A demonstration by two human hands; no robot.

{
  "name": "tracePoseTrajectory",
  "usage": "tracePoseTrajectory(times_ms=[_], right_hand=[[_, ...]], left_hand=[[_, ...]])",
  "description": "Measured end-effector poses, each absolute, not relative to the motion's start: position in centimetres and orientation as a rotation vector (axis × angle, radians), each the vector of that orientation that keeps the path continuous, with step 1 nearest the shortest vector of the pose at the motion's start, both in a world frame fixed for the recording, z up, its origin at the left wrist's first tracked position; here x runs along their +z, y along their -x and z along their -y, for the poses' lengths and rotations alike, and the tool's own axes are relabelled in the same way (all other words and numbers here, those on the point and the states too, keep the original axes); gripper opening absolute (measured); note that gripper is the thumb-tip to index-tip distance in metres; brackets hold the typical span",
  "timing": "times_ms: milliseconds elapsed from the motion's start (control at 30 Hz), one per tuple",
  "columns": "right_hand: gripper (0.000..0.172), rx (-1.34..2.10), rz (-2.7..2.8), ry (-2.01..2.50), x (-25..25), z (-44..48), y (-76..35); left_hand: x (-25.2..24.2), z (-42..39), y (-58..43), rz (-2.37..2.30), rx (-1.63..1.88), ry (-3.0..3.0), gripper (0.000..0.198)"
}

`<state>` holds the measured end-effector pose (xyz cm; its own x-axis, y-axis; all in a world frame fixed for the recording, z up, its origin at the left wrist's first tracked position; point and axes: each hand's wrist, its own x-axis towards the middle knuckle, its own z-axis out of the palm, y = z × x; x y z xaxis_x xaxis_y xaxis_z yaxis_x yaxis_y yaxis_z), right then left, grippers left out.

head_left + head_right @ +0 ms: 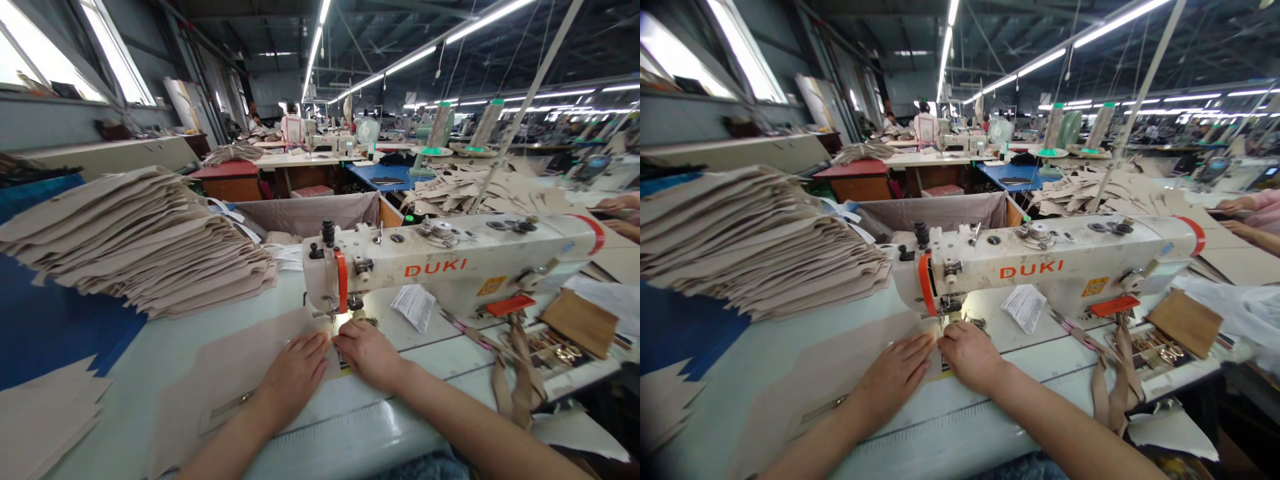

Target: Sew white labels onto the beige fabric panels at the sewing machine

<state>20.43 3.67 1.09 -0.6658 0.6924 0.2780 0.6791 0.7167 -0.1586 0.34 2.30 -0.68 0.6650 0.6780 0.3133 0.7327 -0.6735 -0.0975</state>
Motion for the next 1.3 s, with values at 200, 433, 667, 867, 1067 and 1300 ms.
tracePoseTrajectory(times_ms=[200,433,667,867,1067,1300], right_hand=[[0.017,0.072,2.542,1.107,0.7,-4.0,-20.6],[0.020,0.099,2.472,1.135,0.7,-4.2,-20.3],[0.024,0.134,2.437,1.115,0.6,-4.4,-20.3],[0.025,0.131,2.449,1.122,0.8,-4.3,-20.2],[0.024,0.096,2.464,1.127,0.9,-4.4,-20.1],[0.022,0.010,2.492,1.146,0.6,-4.3,-20.2]], left_hand=[[-0.8,-3.3,-0.7,1.018,-0.440,2.625,0.036],[-0.7,-4.0,-0.6,0.979,-0.500,2.641,0.038],[-1.0,-4.4,-0.7,1.026,-0.510,2.655,0.038],[-1.2,-4.5,-0.5,1.057,-0.542,2.697,0.037],[-1.1,-4.7,-0.5,1.048,-0.515,2.692,0.037],[-0.4,-5.7,-0.4,1.075,-0.397,2.688,0.035]])
